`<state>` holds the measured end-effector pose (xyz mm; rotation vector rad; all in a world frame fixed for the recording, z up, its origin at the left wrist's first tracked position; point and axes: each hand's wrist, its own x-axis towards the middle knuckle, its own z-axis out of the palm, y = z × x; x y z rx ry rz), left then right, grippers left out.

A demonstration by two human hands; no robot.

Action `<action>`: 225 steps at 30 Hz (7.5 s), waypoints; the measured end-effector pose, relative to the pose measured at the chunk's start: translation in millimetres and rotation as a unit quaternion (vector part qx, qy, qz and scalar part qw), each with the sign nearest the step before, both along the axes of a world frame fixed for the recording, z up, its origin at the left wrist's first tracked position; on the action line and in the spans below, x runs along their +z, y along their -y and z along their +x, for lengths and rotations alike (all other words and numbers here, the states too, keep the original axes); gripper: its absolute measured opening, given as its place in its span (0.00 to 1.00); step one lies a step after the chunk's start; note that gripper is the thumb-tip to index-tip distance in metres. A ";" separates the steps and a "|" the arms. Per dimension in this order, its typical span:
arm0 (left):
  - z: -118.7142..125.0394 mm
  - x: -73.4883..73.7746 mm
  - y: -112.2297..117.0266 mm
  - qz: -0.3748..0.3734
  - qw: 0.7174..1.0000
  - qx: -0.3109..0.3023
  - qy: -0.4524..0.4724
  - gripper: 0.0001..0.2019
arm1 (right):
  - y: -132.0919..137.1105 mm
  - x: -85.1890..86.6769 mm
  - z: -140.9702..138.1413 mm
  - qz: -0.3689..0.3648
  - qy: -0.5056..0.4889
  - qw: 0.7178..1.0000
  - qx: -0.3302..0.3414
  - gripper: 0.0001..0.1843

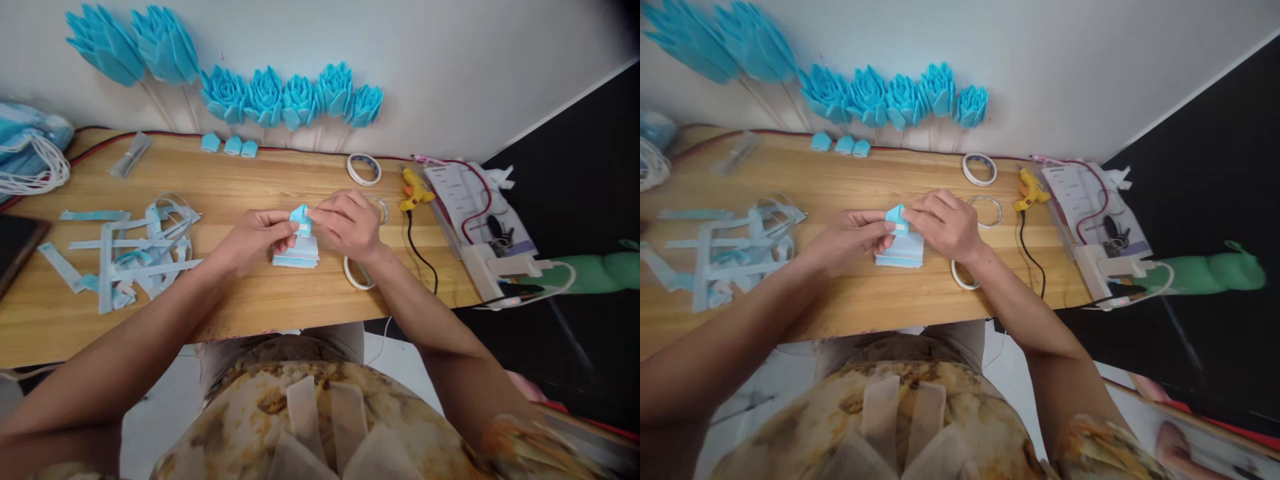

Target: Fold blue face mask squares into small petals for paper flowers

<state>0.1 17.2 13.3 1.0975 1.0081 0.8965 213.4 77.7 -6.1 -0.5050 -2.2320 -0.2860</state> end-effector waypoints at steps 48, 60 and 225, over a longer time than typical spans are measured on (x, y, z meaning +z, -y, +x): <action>3.8 -7.3 0.8 0.138 0.972 0.036 -0.185 0.10 | 13.1 -1.2 -11.0 -0.559 -0.201 0.802 0.070 0.26; -1.4 -3.6 -3.9 0.104 0.983 0.082 -0.129 0.11 | 11.3 -4.0 -12.2 -0.580 -0.210 0.780 0.101 0.24; -5.8 -18.8 -12.2 0.037 0.987 0.137 0.077 0.24 | 10.8 2.3 -26.4 -0.497 -0.229 0.837 -0.014 0.06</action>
